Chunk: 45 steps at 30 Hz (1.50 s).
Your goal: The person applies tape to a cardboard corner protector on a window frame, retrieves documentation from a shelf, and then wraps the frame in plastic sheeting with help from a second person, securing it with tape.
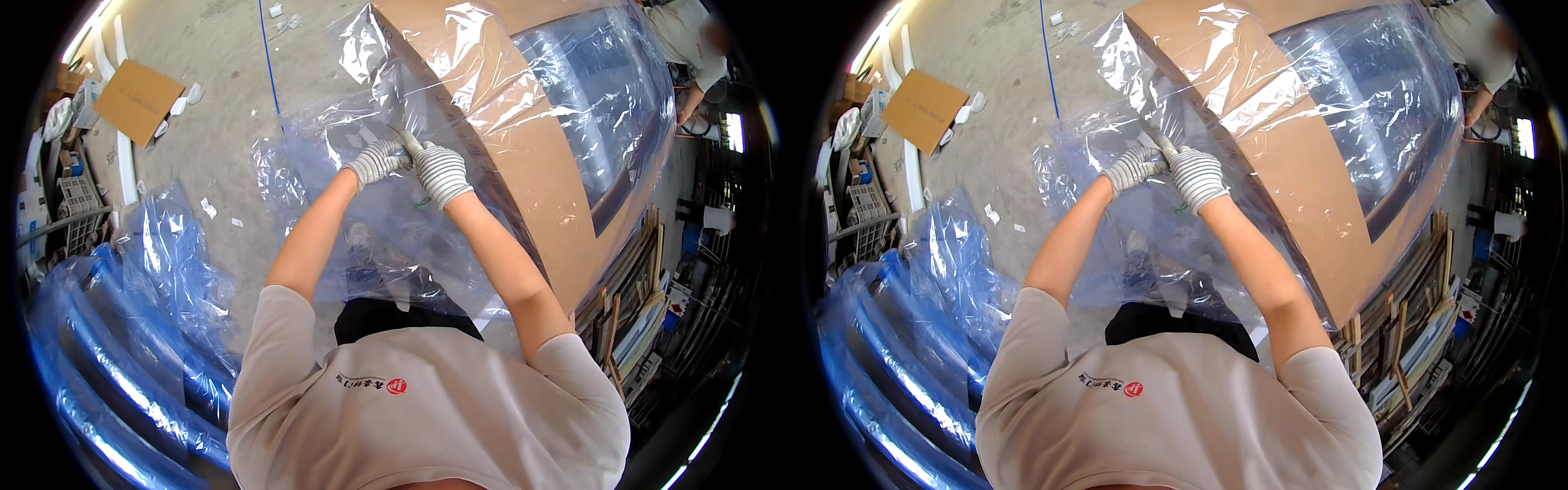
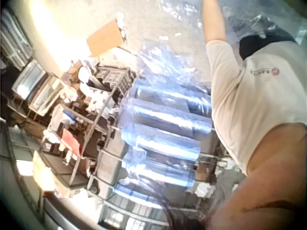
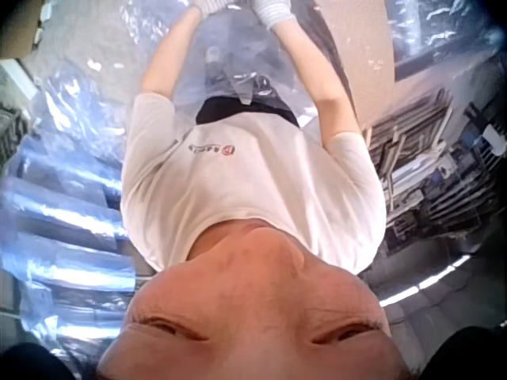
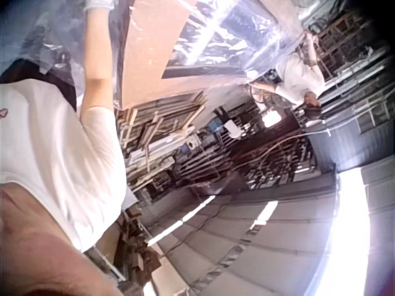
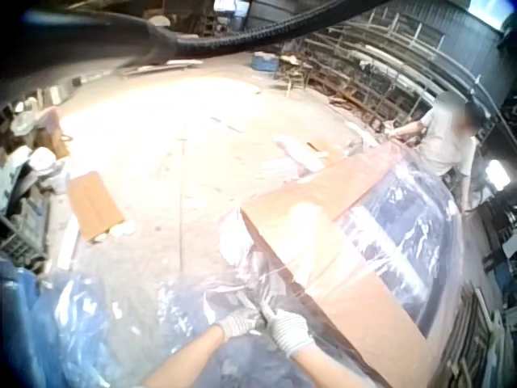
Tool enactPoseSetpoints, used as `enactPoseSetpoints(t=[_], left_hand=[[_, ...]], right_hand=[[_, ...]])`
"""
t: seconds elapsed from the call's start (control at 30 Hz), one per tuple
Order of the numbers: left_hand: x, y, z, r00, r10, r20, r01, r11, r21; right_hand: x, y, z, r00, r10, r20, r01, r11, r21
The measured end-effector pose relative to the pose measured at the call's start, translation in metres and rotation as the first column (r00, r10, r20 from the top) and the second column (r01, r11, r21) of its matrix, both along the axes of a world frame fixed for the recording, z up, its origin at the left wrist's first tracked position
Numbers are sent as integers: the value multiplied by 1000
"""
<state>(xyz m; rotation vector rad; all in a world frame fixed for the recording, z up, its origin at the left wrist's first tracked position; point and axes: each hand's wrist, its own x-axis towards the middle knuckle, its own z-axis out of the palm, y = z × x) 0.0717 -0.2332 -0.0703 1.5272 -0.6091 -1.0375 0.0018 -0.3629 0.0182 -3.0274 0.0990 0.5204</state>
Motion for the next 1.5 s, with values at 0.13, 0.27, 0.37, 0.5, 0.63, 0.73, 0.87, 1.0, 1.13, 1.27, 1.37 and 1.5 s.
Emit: enactPoseSetpoints(t=[0.13, 0.27, 0.37, 0.5, 0.63, 0.73, 0.87, 1.0, 1.13, 1.27, 1.37, 1.5], left_hand=[[-19, -1, 24, 960, -255, 118, 228, 953, 200], [-34, 9, 13, 966, -187, 180, 157, 974, 166], [-27, 23, 4, 998, -34, 48, 25, 982, 186], [-22, 7, 14, 704, -560, 438, 249, 771, 585], [-7, -42, 50, 790, -613, 18, 534, 701, 473], [-42, -54, -32, 989, -89, -118, 133, 886, 444], [-57, -35, -36, 970, -207, -128, 226, 962, 151], [-59, -23, -28, 953, -88, -290, 81, 996, -35], [-66, -7, -20, 931, -48, -362, 48, 999, -11], [-79, 11, -18, 962, -100, -254, 143, 977, 157], [-83, 19, -19, 968, -112, -224, 165, 957, 237], [-81, 17, -18, 960, -226, 163, 172, 941, 290]], right_hand=[[-44, -15, 0, 977, 55, -204, -73, 994, -80], [-50, -13, -8, 983, 41, -179, -71, 985, -161], [-52, -15, 2, 970, -88, 229, 31, 970, 242], [-85, -31, 2, 881, -175, 440, -8, 924, 382], [-93, -36, 5, 922, -103, 374, -9, 958, 288], [-83, -36, 9, 963, -23, 269, -18, 989, 149], [-70, -28, -11, 982, 88, 169, -97, 994, 47], [-61, -11, -14, 994, 83, 68, -80, 996, -39], [-127, -38, -7, 919, -42, -392, -46, 976, -211], [-166, -52, -25, 920, -17, -392, -88, 965, -248], [-178, -56, -29, 934, -29, -355, -67, 964, -255], [-230, -69, -8, 891, -94, -443, -21, 969, -247]])
